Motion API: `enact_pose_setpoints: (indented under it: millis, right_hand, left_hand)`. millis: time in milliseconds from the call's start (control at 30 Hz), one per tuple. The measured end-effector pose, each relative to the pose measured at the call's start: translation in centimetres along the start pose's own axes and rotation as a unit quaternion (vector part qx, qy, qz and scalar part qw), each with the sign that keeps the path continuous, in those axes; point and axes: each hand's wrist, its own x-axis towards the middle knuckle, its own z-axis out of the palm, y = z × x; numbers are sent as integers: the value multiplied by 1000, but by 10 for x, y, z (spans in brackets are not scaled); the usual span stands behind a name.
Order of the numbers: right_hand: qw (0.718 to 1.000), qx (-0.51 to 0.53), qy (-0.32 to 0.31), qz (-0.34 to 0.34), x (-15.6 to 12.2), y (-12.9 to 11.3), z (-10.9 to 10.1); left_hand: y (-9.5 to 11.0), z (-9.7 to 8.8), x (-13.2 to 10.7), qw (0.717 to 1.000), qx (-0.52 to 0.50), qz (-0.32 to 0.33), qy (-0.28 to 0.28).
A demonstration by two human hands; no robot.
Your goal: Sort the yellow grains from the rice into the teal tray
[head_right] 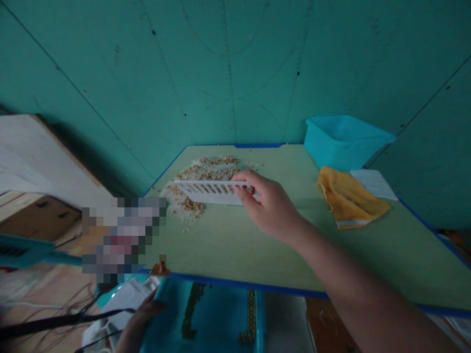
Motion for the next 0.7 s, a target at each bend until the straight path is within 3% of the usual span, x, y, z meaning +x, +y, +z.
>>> enact_pose_setpoints:
  millis: [333,700]
  right_hand:
    - [1000,-19,-7,-7,0,0,-2]
    - [999,22,34,4,1,5,-4]
  left_hand:
    - [0,-1,-1,1000,-18,9,-22]
    - [-2,-5,2,999,-20,14,-29]
